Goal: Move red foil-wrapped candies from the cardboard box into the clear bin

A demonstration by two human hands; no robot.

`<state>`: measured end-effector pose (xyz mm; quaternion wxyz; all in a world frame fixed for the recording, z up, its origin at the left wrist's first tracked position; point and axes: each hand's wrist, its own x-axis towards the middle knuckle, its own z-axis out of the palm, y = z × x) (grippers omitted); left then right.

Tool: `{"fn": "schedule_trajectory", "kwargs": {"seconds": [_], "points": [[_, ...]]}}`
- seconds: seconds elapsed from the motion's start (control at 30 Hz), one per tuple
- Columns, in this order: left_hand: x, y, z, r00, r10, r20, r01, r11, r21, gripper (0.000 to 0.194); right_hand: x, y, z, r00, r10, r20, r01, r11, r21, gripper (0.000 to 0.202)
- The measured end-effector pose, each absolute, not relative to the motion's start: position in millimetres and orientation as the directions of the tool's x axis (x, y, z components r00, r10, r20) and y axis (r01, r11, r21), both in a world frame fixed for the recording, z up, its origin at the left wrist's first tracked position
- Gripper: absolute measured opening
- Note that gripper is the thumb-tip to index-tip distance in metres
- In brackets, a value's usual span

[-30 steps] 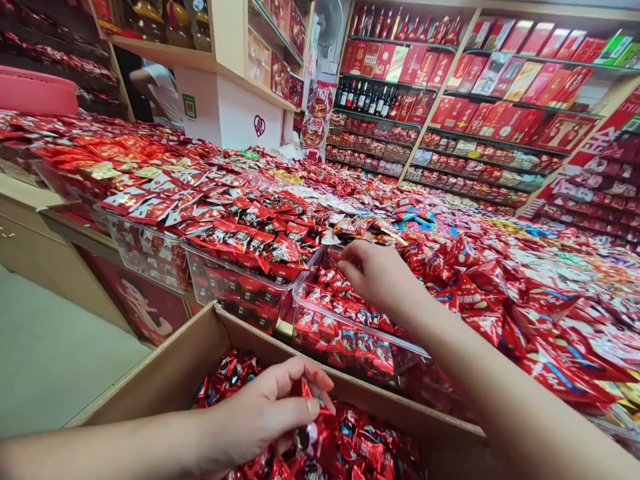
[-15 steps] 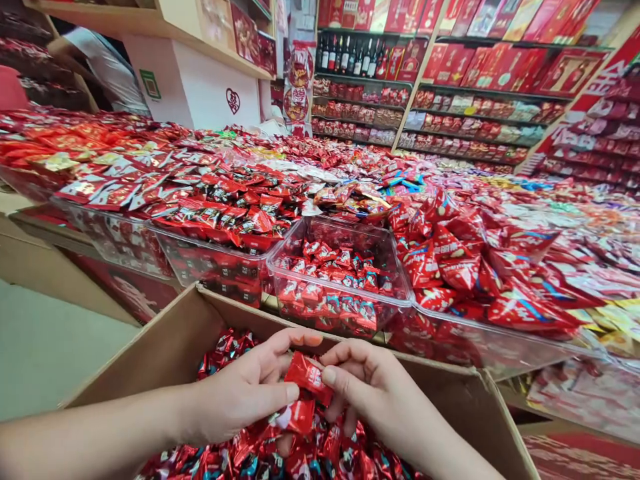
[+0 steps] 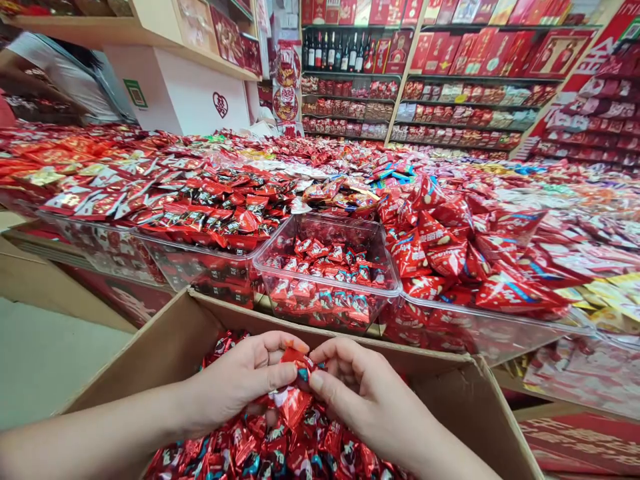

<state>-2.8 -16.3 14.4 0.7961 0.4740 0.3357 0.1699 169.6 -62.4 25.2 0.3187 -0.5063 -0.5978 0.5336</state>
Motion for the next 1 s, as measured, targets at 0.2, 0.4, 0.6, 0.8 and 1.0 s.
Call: {"fn": "schedule_trajectory", "kwargs": {"seconds": [0.2,0.4,0.6,0.8,1.0], "points": [[-4,-13,15,0.678,0.595,-0.432,0.141,0.471,0.871,0.035,176,-57,17,-0.323,0.945,-0.056,0.402,0.083,-0.912,0.019],[-3,-17,15,0.724,0.516,-0.458,0.278,0.389,0.878,0.028,176,-56,12,-0.243,0.969,0.034,0.561,0.169,-0.81,0.024],[-3,-20,6,0.647,0.589,-0.484,0.25,0.437,0.864,0.033,167,-58,7,-0.111,0.993,0.05,0.465,0.096,-0.88,0.015],[-3,-22,4,0.665,0.579,-0.471,0.269,0.403,0.875,0.031,162,-60,3,-0.156,0.977,0.145,0.602,0.211,-0.77,0.013],[-3,-28,8,0.789,0.484,-0.378,0.25,0.31,0.917,0.018,160,-61,-1,-0.154,0.986,-0.061,0.442,0.014,-0.897,0.025]]}}
